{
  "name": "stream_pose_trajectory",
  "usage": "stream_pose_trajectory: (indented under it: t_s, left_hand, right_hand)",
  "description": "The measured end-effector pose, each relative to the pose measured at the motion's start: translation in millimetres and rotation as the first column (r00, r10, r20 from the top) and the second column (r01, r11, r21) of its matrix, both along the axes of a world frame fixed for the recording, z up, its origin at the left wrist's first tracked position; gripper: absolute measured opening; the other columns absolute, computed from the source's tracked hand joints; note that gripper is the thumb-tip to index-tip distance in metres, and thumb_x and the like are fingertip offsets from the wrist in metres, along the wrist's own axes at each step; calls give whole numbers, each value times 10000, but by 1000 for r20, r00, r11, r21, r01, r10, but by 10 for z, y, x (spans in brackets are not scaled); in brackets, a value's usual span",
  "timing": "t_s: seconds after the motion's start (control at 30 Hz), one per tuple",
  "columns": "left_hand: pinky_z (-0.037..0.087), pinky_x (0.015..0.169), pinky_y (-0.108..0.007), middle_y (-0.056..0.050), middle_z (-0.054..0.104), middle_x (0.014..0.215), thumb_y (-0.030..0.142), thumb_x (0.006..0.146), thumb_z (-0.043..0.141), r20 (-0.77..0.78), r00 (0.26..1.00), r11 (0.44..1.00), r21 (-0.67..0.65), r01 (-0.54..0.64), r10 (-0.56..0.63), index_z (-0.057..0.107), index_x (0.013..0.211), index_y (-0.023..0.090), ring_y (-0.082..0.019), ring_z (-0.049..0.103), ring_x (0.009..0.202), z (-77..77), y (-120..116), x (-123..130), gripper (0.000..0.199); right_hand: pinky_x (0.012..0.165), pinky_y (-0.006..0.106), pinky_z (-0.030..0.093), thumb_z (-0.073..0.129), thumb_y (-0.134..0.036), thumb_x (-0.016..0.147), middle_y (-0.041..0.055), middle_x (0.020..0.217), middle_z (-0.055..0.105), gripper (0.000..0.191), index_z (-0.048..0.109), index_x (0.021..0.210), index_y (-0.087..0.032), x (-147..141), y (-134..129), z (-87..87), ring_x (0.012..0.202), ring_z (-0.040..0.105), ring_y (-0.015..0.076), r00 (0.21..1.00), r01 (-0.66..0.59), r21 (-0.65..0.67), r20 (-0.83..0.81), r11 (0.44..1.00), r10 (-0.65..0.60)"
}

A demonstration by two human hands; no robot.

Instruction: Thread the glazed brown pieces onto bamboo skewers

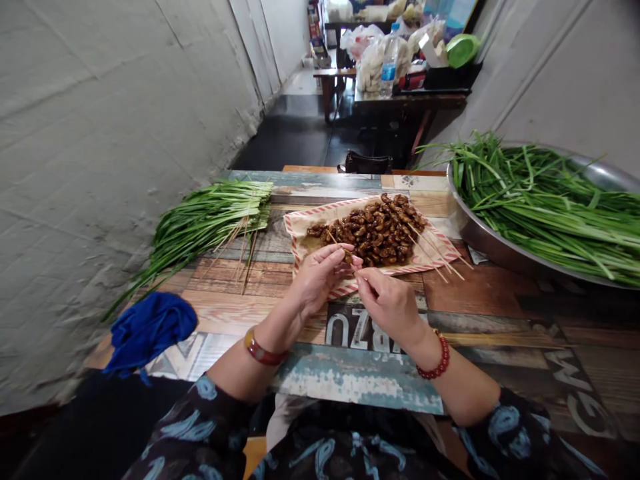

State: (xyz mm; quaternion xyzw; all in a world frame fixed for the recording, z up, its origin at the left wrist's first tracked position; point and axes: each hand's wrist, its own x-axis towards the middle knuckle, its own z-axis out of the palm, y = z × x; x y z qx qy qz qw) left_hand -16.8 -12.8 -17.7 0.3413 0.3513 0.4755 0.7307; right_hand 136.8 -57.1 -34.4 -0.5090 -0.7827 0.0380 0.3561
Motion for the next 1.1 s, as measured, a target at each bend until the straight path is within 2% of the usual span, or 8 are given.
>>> stream_pose_trajectory:
  t_s: [0.2,0.37,0.47,0.57,0.7,0.77,0.9,1.1]
  left_hand:
    - [488,756,-267,-71,728,914,412,737,752,-103,983,981,141,-137,152,684,1088,171,-125,646,739,-7,146,-141,431]
    - [451,715,-239,-43,705,800,353,756,727,-308,907,931,313,-189,288,730,953,161,-115,587,696,-99,248,-235,276]
    - [450,763,-273,-63,706,871,308,775,699,-509,803,885,463,-46,308,742,928,169,-162,600,793,-166,251,-213,211]
    - [436,819,-320,-91,687,953,278,827,631,-709,595,771,597,222,378,737,988,184,-203,592,885,-209,253,-178,215]
    - [408,845,-377,-120,646,983,246,858,577,-833,268,672,551,495,485,723,1002,174,-231,549,901,-224,258,-120,218]
    - [399,839,-384,-123,624,971,250,871,558,-836,165,649,517,559,524,722,921,172,-230,531,887,-231,253,-86,189]
    - [393,819,-377,-124,598,946,295,908,507,-806,93,602,508,615,585,696,817,165,-233,511,902,-255,232,-20,247]
    - [402,811,-380,-123,601,923,149,847,500,-787,128,514,507,692,604,667,850,154,-242,496,885,-296,183,31,167]
  right_hand:
    - [733,246,520,453,-190,935,75,989,754,257,663,1081,-169,107,27,23,788,712,156,995,32,7,-98,999,-31]
    - [667,265,525,478,-196,897,57,906,755,226,672,1012,-187,194,81,23,702,696,162,984,115,46,-145,992,-107]
    - [649,264,512,477,-210,899,49,872,752,213,675,978,-195,197,88,32,670,682,157,983,120,35,-143,992,-114]
    - [633,256,499,471,-215,909,42,850,750,214,676,964,-188,184,80,46,652,676,149,986,103,39,-137,994,-97]
    - [645,242,503,471,-203,914,41,861,754,215,676,974,-180,154,64,62,672,687,144,990,62,50,-128,997,-55]
    - [660,242,509,471,-197,914,45,878,756,215,677,971,-181,137,55,67,693,696,148,991,58,57,-124,997,-50]
    - [659,248,514,472,-194,908,52,893,757,216,679,968,-182,118,39,56,698,699,154,992,51,54,-114,997,-44]
    - [640,255,515,477,-214,916,44,863,755,211,674,986,-184,154,60,-14,689,698,155,994,48,69,-99,996,-41]
